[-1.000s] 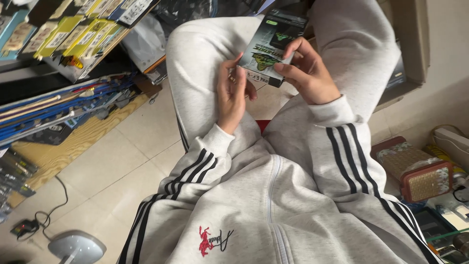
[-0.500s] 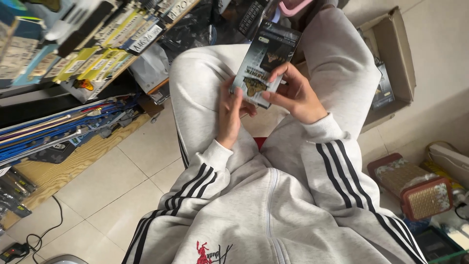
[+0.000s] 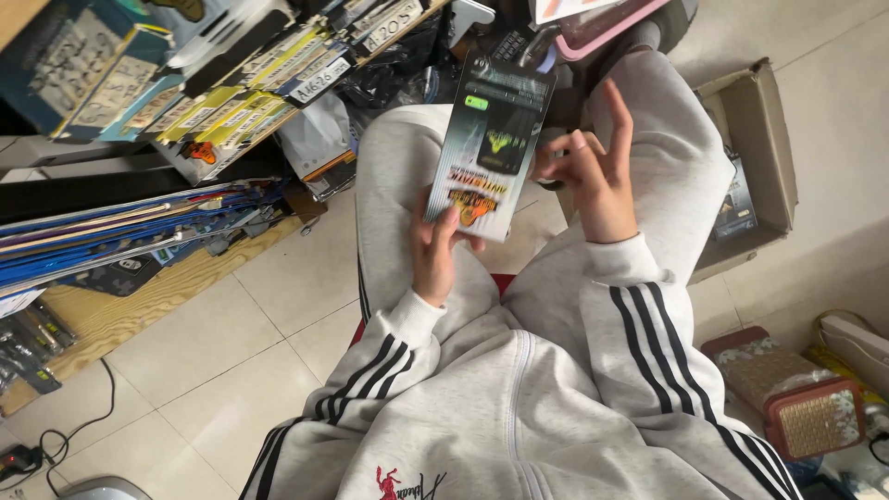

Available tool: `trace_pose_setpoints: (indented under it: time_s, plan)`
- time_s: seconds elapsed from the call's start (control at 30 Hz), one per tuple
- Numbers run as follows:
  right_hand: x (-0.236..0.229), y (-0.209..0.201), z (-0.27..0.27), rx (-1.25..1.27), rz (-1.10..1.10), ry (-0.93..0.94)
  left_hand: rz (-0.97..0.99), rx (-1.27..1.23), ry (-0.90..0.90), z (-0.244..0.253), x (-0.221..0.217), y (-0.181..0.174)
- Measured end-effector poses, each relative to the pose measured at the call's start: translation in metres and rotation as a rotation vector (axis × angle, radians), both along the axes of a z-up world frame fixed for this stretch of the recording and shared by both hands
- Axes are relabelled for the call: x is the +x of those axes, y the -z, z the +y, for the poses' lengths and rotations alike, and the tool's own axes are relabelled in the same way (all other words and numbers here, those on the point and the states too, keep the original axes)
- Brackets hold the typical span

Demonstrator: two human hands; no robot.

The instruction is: The person sits cross-legged and unpacks several small retail boxes from a cardboard container. They open the boxes, remove the contents, and place the empty packaging back into the box.

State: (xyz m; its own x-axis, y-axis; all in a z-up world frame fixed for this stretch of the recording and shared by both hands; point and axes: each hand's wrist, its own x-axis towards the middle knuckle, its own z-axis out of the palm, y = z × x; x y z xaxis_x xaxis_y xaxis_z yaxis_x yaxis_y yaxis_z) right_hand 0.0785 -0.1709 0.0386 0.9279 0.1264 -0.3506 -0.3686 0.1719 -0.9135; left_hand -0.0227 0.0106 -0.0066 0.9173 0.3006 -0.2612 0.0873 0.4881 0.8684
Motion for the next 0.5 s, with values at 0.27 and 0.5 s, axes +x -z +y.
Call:
trace_pose_setpoints:
  time_s: [0.27,0.5]
  plan:
    - [0.003,0.013,-0.001,-0.089,0.057,-0.031,0.117,0.049,-0.873,0.060,-0.055,-0.064]
    - [0.001,0.006,0.009,-0.127,0.036,-0.069,0.155,0.603,-0.833,0.147,-0.132,-0.026]
